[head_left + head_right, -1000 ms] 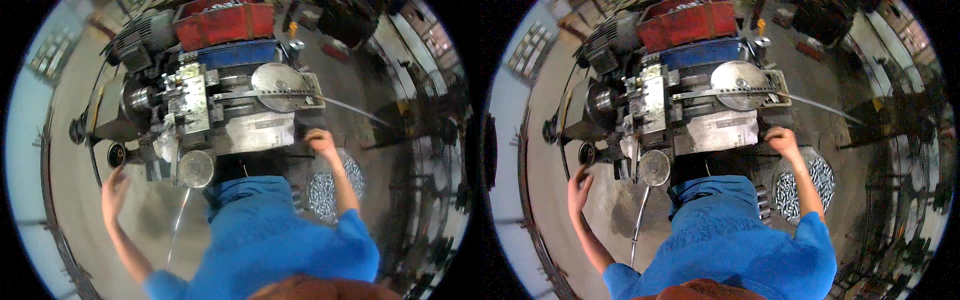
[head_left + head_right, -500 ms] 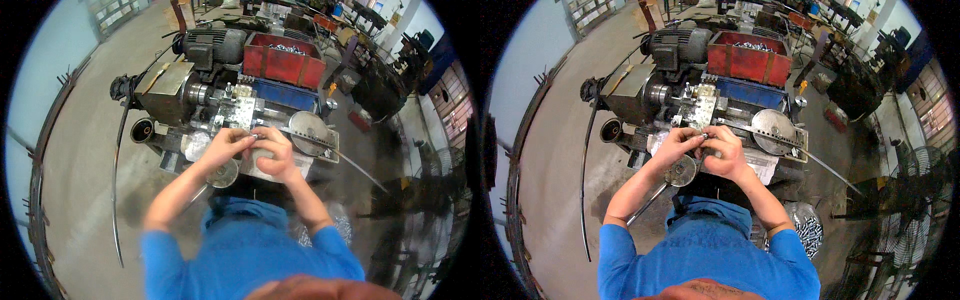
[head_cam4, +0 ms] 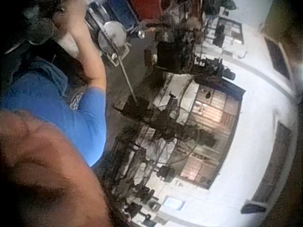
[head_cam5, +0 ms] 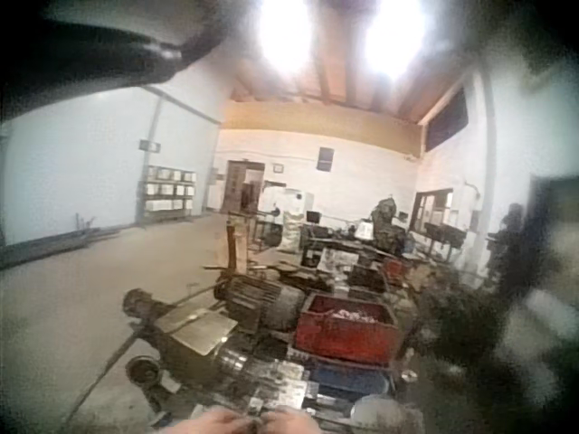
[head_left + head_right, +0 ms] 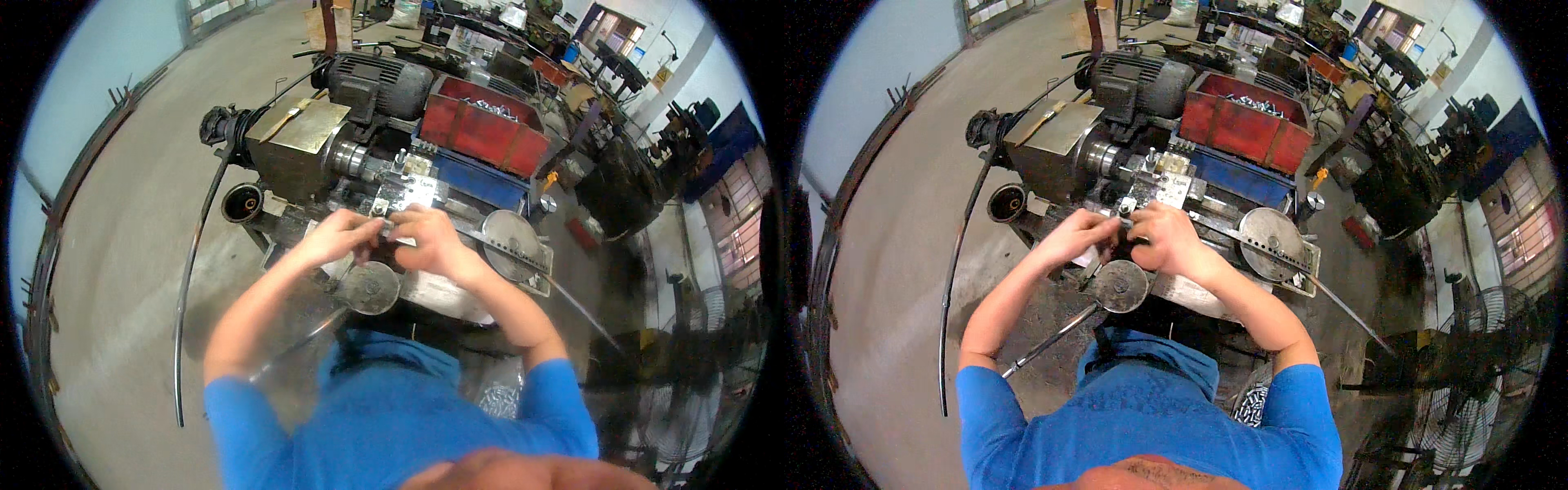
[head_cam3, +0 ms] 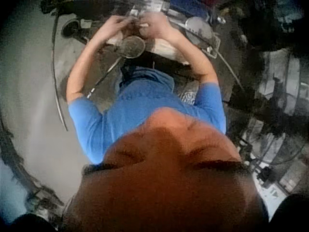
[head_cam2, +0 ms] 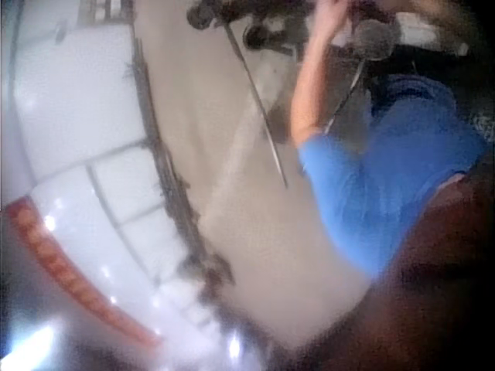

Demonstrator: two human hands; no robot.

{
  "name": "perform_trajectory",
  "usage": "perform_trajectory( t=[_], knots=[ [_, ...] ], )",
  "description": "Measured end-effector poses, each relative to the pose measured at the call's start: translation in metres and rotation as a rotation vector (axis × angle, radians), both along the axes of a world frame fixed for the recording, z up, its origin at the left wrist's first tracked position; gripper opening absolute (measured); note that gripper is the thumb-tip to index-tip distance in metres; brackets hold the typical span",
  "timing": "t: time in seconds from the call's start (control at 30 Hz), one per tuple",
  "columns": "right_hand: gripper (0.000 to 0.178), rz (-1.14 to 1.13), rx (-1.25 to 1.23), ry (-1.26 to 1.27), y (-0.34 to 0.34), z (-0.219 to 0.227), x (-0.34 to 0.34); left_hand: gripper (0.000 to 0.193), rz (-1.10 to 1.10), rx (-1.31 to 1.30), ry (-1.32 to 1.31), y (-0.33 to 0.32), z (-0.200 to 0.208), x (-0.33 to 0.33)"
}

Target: The person operates a metal cutting machine in a workshop, repeatedly inserting long metal rods into the device and pulling a lever to cut them into small pieces. The cut metal pieces fall into a collection bin below the machine.

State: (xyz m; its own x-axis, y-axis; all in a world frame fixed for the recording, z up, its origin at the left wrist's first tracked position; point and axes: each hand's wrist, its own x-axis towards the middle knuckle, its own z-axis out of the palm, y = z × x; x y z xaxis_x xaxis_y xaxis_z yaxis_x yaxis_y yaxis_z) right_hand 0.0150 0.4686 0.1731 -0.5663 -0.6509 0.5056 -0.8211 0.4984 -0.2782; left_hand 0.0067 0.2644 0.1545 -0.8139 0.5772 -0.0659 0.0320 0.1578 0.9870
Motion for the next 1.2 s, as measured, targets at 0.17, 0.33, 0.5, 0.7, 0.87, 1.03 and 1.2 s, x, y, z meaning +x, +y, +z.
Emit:
perform_trajectory(
  t=[0.17,0.33,0.5,0.7,0.87,1.03,1.2],
  knots=[
    [0.021,-0.241,0.329,0.057,-0.017,-0.008,-0.077,0.03,0.319,-0.237,0.177,-0.097,0.024,0.01],
    [0.022,-0.388,0.731,0.033,-0.051,-0.013,-0.129,0.025,0.731,-1.079,0.55,-0.212,0.009,0.043],
    [0.025,-0.483,0.774,-0.014,-0.059,-0.029,-0.148,0.027,0.803,-1.323,0.421,-0.283,-0.033,0.095],
    [0.024,-0.42,0.654,0.013,-0.059,-0.038,-0.153,0.031,0.838,-1.171,0.18,-0.281,-0.073,0.109],
    [0.025,-0.419,0.659,0.017,-0.06,-0.04,-0.152,0.028,0.917,-1.313,0.335,-0.285,-0.107,0.083],
    [0.027,-0.341,0.536,0.111,-0.054,-0.047,-0.153,0.011,0.891,-1.631,0.507,-0.367,-0.109,0.071],
    [0.026,-0.335,0.533,0.108,-0.05,-0.042,-0.15,0.007,0.851,-1.757,0.623,-0.437,-0.105,0.024]
  ],
)
